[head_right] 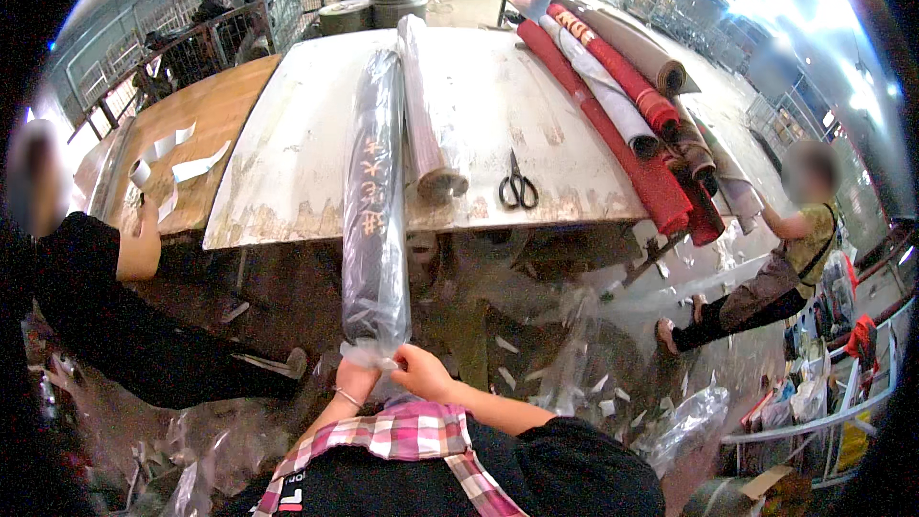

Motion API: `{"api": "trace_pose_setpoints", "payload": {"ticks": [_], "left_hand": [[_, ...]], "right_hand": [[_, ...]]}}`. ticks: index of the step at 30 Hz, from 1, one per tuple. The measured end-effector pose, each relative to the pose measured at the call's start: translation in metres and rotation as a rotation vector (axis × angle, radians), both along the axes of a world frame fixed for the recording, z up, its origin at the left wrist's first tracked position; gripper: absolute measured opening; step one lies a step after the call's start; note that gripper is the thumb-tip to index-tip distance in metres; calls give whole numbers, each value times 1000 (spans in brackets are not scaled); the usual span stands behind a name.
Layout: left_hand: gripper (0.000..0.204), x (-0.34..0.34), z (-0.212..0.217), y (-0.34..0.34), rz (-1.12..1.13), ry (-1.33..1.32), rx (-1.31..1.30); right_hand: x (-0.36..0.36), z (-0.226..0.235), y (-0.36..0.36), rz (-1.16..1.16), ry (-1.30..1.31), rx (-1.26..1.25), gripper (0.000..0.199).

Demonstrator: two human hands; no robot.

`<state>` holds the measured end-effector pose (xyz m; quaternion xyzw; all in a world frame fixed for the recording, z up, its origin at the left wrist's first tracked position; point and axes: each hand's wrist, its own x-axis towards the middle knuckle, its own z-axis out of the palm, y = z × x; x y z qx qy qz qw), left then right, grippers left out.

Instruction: The person places large rolls of material into plastic sleeves by hand, twists the ends closed, and cuts away the excess plastic using scissors.

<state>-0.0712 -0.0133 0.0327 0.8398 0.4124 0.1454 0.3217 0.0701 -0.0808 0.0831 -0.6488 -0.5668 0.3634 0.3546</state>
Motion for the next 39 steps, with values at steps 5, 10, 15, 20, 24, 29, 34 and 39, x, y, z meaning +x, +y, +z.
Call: {"api": "trace_pose_setpoints", "payload": {"ticks": [5,10,15,20,24,29,34,39], "left_hand": [[29,8,10,-15,236,-746,-1197],[32,9,23,-10,162,-611,-1153],[24,24,30,-15,233,-585,-844],[16,21,-30,-8,-3,-231,169],[8,29,-46,-7,106,-475,-371],[17,35,-24,-5,412,-815,-1150],[12,33,13,-4,294,-806,-1388],[19,15,3,0,490,-1165,-1579]], "right_hand": [[0,11,10,-45,-36,99,18],[6,5,-1,59,-219,55,18],[6,11,-6,63,-393,236,12],[2,15,-13,74,-517,400,10],[-1,15,-13,-45,-257,387,34],[-4,-4,-9,-214,440,-475,53],[-3,-7,-4,-109,366,-360,28],[9,-29,-2,-144,578,-356,11]]}}
